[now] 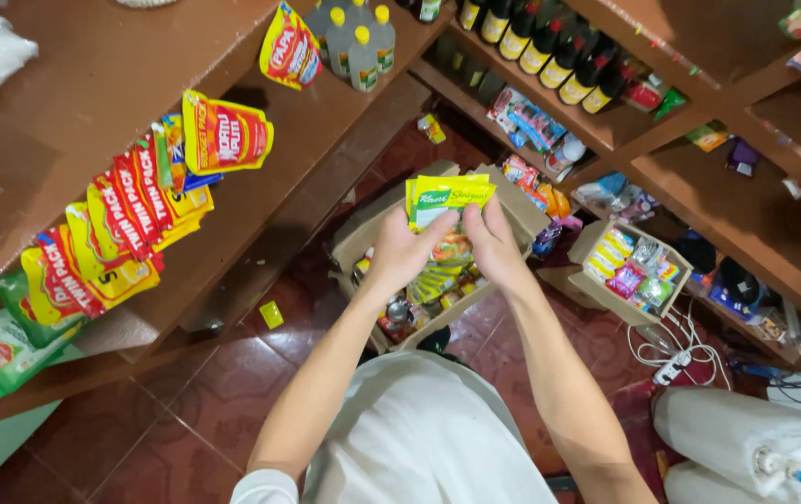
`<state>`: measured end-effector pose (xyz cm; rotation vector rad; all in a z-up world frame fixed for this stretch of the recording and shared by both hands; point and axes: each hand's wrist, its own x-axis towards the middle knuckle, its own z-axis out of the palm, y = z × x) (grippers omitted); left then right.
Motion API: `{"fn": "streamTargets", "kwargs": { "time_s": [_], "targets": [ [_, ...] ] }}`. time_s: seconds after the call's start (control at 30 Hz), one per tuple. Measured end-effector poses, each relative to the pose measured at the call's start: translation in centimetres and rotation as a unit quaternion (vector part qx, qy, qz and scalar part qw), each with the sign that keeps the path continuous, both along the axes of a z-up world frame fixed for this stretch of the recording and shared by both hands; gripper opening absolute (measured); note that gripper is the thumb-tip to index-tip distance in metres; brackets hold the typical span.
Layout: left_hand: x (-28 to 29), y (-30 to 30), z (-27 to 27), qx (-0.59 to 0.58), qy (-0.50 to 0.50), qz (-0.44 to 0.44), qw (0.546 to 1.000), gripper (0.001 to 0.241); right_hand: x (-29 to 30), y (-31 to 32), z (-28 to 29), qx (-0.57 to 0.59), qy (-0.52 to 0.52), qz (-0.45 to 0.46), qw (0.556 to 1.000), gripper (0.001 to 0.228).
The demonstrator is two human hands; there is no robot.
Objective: The recorder is seen organizing and stocking various food products and bottles on store shelves.
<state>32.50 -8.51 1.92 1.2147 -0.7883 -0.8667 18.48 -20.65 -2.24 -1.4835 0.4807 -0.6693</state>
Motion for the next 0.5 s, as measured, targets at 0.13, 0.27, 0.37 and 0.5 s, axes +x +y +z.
{"fn": "streamTargets", "kwargs": {
  "time_s": [0.13,0.27,0.37,0.5],
  "targets": [
    [-0.4,0.8,4.1,0.020,-0.036,0.020,0.999,0.028,-0.8,0.1,2.9,0.035,-0.080,0.066,0.994,0.078],
    [-0.5,2.4,10.3,-0.013,-0.057,0.040,0.998,0.029,-3.0,-0.4,0.9,0.199,-0.180,0.183,0.946,0.105],
    [-0.4,3.7,13.1,-0.055,-0.035,0.047,0.997,0.029,-5.6,-2.5,-9.0,0.165,-0.088,0.282,0.941,0.104],
    [-0.3,4.1,12.1,-0.075,0.044,0.014,0.996,0.031,-4.5,-0.4,-12.6,0.218,0.056,0.109,0.968,0.068]
  ]
}}
